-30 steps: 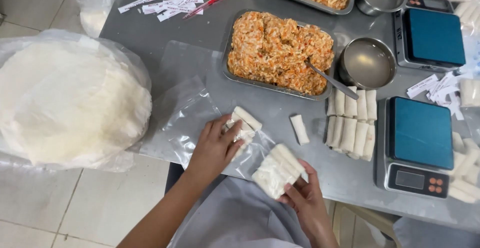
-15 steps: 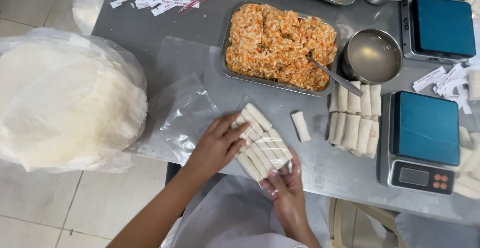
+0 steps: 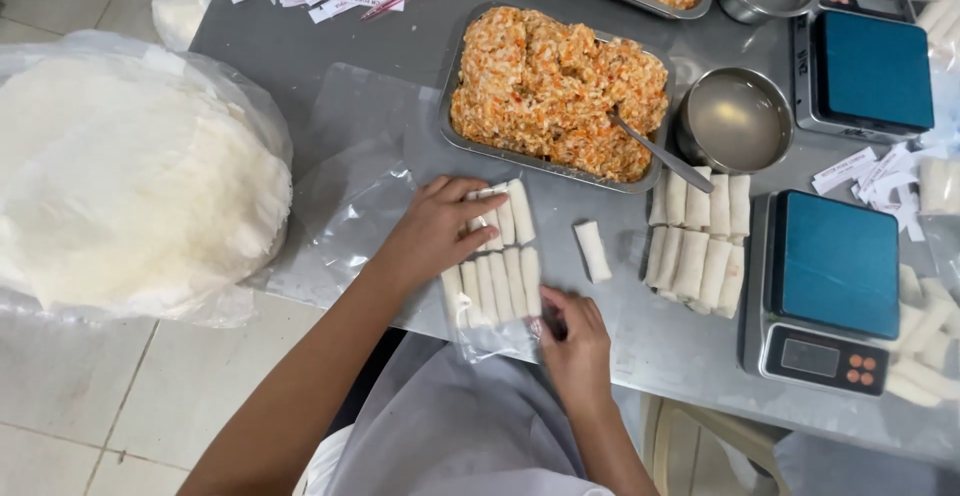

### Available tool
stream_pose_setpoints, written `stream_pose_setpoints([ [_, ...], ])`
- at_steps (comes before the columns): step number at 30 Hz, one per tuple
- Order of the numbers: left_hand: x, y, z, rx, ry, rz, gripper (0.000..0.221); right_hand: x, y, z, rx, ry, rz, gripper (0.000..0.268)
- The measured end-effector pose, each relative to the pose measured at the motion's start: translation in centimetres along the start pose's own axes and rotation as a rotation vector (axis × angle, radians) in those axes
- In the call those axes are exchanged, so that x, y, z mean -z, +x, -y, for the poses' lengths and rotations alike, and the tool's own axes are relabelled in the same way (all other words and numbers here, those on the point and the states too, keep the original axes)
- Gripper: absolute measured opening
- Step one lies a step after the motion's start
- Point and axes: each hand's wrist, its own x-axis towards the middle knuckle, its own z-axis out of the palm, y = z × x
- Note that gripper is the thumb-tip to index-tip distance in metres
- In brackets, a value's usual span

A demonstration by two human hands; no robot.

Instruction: Person is bagging rolled lumpia and then proceeds to roll more lumpia using wrappers and a meat/vegetable filling.

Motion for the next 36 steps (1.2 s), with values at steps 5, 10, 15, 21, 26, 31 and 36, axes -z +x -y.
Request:
stream_pose_setpoints([
  [5,3.6,-2.2,-3.0,0.071,-0.193,-0.115,0.062,-1.1,1.0,-0.8,-0.219,0.006,-0.119,0.02],
  [10,1.2,-11.9,-6.9,0.16,0.2,0.042,0.091,0.6,2.0,1.9,0.129,-0.143,0.153,0.063],
  [15,-0.7,-13.0,-9.0,0.143,0.147,-0.068,0.063,-1.5,3.2,4.0,0.315,-0.253,0.109,0.075],
  [21,0.1,-14.4,-8.8,0.194,-0.173,-0.049,0.064,-5.4,2.8,4.0,0.091,-0.3,-0.072,0.078],
  [26,1.8,-15.0,-6.9,0.091,0.188,-0.184,0.055,-4.5,-0.5,4.7,0.086,-0.215,-0.048,0.079],
  [31,0.3,-11.1,-6.8,0.108,0.227,-0.155,0.067,-3.3,-2.4,3.9,-0.128,-0.226,0.174,0.07],
  [36,-0.4,-10.8,-6.6,0.183,0.383,-0.162,0.079,-4.2,-2.4,4.0,-0.008,-0.177,0.152,0.069],
])
